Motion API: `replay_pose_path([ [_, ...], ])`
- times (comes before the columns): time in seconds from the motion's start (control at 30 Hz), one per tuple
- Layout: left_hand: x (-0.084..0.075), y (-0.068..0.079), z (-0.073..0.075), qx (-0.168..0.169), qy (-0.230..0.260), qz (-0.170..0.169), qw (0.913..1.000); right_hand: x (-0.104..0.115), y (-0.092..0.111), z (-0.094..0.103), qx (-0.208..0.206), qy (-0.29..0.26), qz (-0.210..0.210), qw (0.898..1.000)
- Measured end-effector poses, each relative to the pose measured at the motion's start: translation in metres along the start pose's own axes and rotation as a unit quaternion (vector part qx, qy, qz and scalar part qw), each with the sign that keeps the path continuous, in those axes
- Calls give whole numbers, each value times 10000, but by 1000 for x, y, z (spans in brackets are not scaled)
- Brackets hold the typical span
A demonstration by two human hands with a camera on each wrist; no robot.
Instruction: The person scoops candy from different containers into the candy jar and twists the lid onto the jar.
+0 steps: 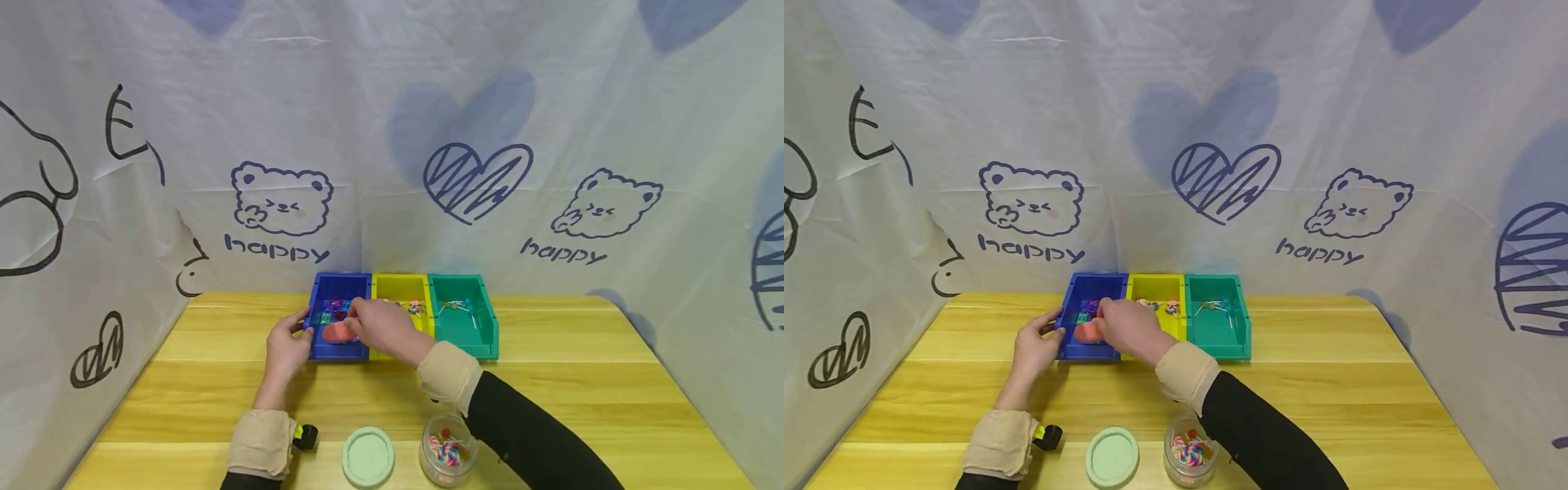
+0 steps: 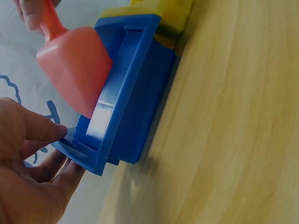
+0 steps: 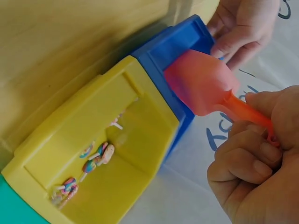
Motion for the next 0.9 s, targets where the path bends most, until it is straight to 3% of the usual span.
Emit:
replay_pose_path([
  [0.53, 1, 2, 0, 49, -28, 50, 10000, 5, -11, -20, -95, 571, 166, 9982],
  [0.73, 0, 3, 0, -65, -45, -95, 9999, 8, -13, -27, -66, 1126, 313, 9931],
  [0.9, 0, 3, 0, -112, -84, -163, 9998, 13, -15, -28, -182, 1225, 323, 9918],
])
Point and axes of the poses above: each hand's wrist, its own y-axis away from the middle knuckle, its own z-axis out of the back of the hand, x = y × z, the point moved 3 cm from there along -y, towards the middle knuckle, and after that the axes turned 1 degree about y, right-handed, at the moved point
